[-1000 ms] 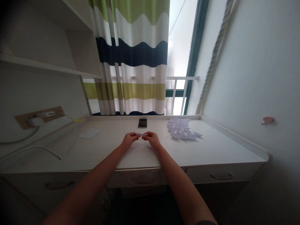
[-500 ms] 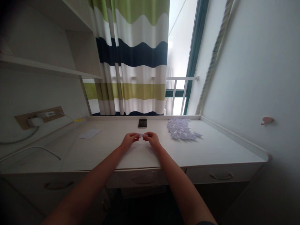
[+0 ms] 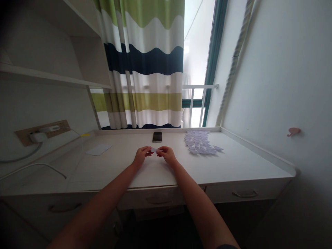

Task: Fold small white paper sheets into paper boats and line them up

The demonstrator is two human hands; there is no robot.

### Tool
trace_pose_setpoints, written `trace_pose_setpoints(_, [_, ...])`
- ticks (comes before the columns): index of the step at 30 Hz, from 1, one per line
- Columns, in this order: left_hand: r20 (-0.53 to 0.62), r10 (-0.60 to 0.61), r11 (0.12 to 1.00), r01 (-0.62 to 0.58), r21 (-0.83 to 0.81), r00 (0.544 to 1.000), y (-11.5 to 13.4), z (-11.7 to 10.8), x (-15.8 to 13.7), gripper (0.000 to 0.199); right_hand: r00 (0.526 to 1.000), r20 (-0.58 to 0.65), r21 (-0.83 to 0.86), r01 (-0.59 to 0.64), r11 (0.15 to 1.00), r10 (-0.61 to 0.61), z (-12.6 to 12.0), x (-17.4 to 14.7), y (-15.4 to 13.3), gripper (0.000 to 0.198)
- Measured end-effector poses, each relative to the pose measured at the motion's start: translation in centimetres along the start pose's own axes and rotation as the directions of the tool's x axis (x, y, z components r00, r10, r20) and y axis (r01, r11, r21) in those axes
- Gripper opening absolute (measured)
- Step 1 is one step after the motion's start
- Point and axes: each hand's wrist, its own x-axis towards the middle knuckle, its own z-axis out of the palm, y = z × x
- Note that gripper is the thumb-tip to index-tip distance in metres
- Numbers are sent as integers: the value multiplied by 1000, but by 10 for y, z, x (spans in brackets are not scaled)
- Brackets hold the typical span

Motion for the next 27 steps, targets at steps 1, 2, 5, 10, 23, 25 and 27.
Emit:
trace_pose_setpoints(1, [-3, 0, 1000, 0, -3, 1000, 0, 0, 0, 23, 1000, 0, -5, 0, 1000, 0, 0, 0, 0, 24])
trace_pose_setpoints(2, [1, -3, 1000, 3, -6, 1000, 0, 0, 0, 23, 1000, -3, -10, 1, 1000, -1, 0, 0, 0, 24])
trace_pose_setpoints(5, [57, -2, 1000, 1, 18, 998, -1, -1, -1, 25, 1000, -13, -25, 6, 1000, -7, -1, -1, 0, 22])
trace_pose_setpoints(10, [94, 57, 991, -68, 118, 994, -2, -1, 1, 19, 1000, -21, -43, -23, 999, 22, -2, 0, 0, 23])
trace_pose_setpoints(23, [37, -85, 996, 84, 43, 996, 1, -1, -1, 17, 999, 28, 51, -39, 998, 38, 1, -2, -1, 27])
trace_pose_setpoints(25, [25, -116, 993, 115, 21, 993, 1, 0, -1, 18, 999, 43, 54, -32, 998, 30, 2, -2, -1, 27])
trace_pose_setpoints(27, [14, -136, 991, 136, -4, 991, 1, 0, -1, 19, 998, 54, 52, -28, 998, 25, 3, -2, -1, 28])
